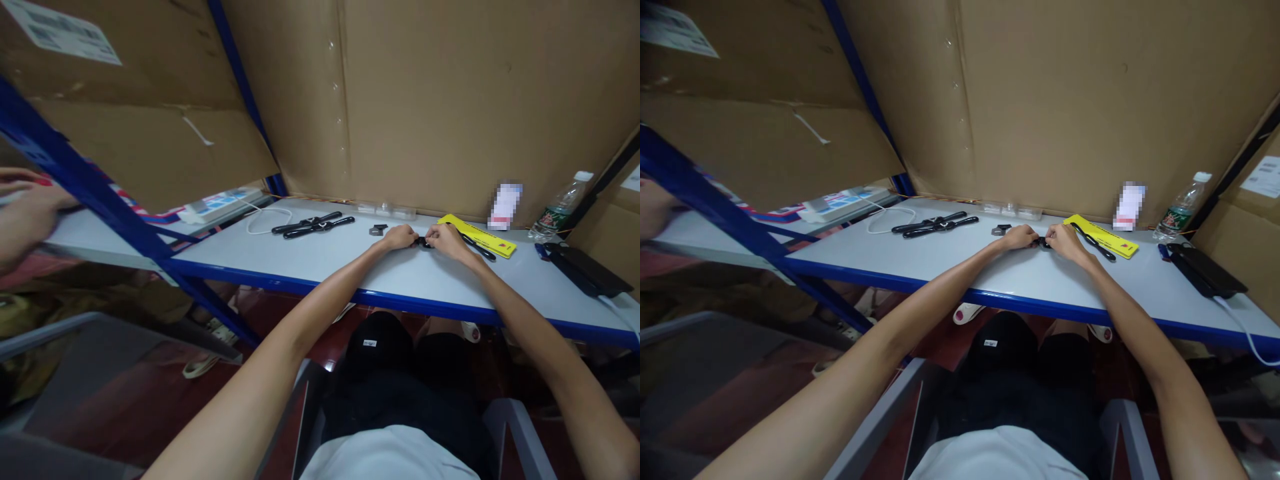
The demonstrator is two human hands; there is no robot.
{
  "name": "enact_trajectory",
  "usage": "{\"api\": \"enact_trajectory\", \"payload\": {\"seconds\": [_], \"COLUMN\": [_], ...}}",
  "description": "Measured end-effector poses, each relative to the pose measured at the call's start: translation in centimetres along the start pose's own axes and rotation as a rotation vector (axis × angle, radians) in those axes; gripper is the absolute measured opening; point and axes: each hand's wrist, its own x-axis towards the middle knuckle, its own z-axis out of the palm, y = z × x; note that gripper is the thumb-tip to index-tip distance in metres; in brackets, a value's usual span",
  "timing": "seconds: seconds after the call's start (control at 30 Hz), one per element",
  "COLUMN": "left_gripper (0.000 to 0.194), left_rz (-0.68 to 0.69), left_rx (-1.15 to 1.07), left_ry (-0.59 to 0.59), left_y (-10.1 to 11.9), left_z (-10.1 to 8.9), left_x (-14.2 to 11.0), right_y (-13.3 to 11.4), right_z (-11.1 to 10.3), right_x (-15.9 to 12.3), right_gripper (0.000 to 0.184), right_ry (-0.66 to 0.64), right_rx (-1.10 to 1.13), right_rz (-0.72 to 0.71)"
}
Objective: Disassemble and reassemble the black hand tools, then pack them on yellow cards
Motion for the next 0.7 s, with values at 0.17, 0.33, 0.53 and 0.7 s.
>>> {"api": "enact_trajectory", "payload": {"seconds": [0.17,0.33,0.53,0.7], "left_gripper": [0.038,0.038,0.043,0.042], "left_rz": [-0.003,0.01,0.036,0.027], "left_rx": [0.007,0.004,0.016,0.003], "left_ry": [0.002,0.014,0.005,0.007], "left_y": [-0.09,-0.17,-0.16,-0.11], "left_z": [0.09,0.17,0.15,0.07], "left_x": [0.16,0.13,0.03,-0.05], "right_y": [0.44,0.27,0.16,0.4], "right_z": [-0.84,-0.68,-0.57,-0.61], "right_x": [-0.1,-0.34,-0.46,-0.44], "right_gripper": [0.012,0.032,0.034,0.019], "right_ry": [-0.073,-0.047,-0.066,-0.083], "right_rx": [0.056,-0.013,-0.046,-0.052], "right_rz": [-0.03,-0.138,-0.185,-0.178]}}
